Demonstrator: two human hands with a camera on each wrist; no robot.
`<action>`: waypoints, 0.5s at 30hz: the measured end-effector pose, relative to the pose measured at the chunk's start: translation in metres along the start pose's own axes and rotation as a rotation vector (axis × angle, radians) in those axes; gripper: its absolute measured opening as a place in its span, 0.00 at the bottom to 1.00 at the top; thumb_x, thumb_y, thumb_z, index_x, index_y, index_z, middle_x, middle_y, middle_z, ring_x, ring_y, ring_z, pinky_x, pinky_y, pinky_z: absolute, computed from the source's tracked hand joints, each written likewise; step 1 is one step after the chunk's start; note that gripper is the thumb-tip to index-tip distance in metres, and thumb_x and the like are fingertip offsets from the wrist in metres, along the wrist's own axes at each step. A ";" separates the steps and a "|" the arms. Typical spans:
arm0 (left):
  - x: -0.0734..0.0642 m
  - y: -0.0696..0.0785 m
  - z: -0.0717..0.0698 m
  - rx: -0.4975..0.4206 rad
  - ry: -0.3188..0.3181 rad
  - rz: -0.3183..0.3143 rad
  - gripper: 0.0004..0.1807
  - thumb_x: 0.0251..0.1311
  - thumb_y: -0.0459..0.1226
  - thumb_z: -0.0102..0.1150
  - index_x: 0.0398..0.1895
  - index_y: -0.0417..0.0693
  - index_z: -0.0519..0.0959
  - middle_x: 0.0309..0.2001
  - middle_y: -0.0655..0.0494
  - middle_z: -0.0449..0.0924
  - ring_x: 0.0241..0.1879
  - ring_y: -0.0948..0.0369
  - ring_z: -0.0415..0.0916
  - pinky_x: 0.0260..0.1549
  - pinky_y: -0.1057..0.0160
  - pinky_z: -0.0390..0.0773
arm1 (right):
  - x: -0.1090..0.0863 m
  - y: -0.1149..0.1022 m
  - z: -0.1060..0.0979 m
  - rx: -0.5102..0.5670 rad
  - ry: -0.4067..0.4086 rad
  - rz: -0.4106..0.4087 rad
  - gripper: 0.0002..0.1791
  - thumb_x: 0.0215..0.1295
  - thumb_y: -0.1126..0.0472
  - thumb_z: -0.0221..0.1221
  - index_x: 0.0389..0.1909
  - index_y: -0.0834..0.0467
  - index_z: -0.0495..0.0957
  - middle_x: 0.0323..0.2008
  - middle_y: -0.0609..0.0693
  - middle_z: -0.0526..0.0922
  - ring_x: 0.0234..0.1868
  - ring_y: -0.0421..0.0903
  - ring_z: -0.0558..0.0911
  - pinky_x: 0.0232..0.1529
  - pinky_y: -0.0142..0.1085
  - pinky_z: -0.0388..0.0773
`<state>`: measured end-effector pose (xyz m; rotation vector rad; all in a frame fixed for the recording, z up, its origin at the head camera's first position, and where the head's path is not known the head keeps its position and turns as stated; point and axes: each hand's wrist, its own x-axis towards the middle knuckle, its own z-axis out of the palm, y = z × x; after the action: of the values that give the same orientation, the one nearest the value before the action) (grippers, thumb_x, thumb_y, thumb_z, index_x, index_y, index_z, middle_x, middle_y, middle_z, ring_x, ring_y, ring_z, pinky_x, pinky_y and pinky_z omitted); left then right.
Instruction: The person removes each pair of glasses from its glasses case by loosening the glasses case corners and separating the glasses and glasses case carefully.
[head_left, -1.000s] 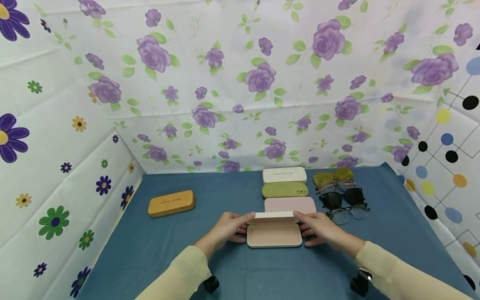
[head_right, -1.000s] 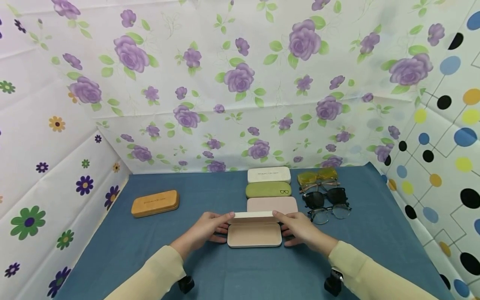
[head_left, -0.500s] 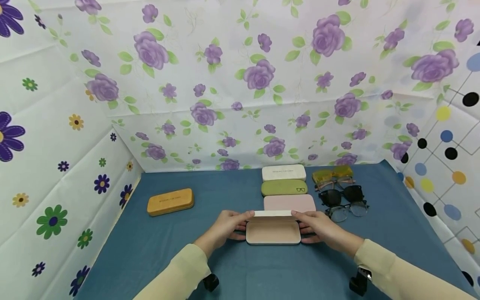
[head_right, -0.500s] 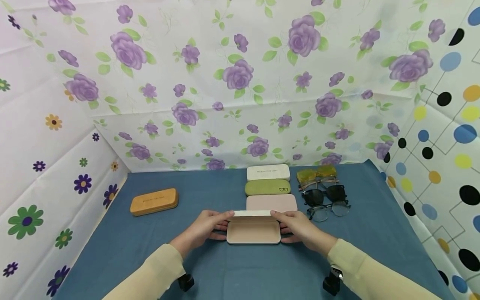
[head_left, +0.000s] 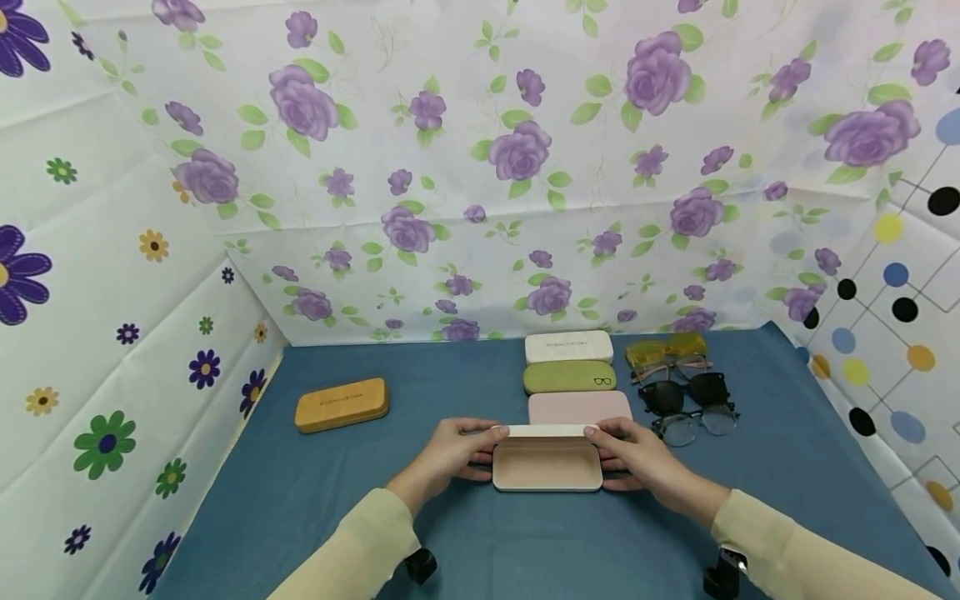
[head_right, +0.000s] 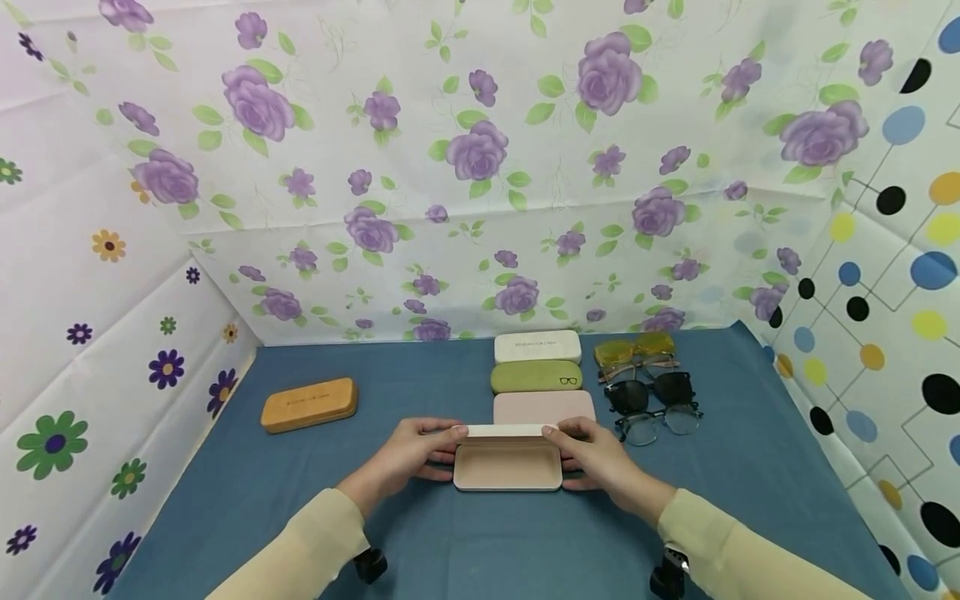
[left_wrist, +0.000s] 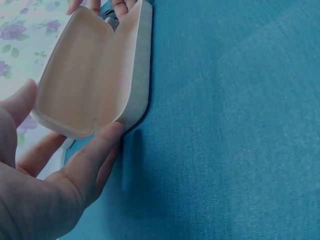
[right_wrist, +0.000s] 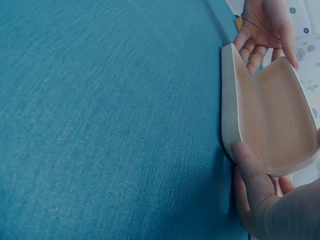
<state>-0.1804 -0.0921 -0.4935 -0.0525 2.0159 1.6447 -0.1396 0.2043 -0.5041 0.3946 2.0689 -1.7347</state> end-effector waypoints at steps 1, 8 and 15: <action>0.000 0.000 0.000 0.003 -0.003 0.000 0.36 0.43 0.60 0.68 0.55 0.52 0.77 0.48 0.46 0.79 0.45 0.50 0.80 0.34 0.53 0.83 | 0.001 0.000 0.000 0.003 0.004 -0.005 0.41 0.47 0.31 0.62 0.58 0.49 0.67 0.56 0.58 0.72 0.44 0.49 0.82 0.36 0.45 0.83; -0.002 0.004 -0.003 0.077 -0.006 -0.001 0.33 0.44 0.62 0.66 0.51 0.54 0.80 0.44 0.43 0.81 0.38 0.48 0.83 0.30 0.52 0.83 | 0.001 -0.001 0.002 -0.029 -0.007 -0.033 0.37 0.49 0.31 0.61 0.58 0.45 0.70 0.56 0.57 0.74 0.44 0.50 0.81 0.36 0.45 0.83; -0.002 0.003 -0.004 0.122 -0.013 0.024 0.33 0.45 0.63 0.64 0.51 0.55 0.80 0.43 0.42 0.82 0.33 0.48 0.84 0.28 0.53 0.83 | -0.001 0.000 0.001 -0.009 -0.014 -0.024 0.34 0.53 0.34 0.61 0.58 0.46 0.71 0.57 0.57 0.73 0.45 0.50 0.81 0.37 0.45 0.83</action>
<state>-0.1811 -0.0952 -0.4899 0.0261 2.1098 1.5289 -0.1388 0.2034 -0.5042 0.3555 2.0794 -1.7366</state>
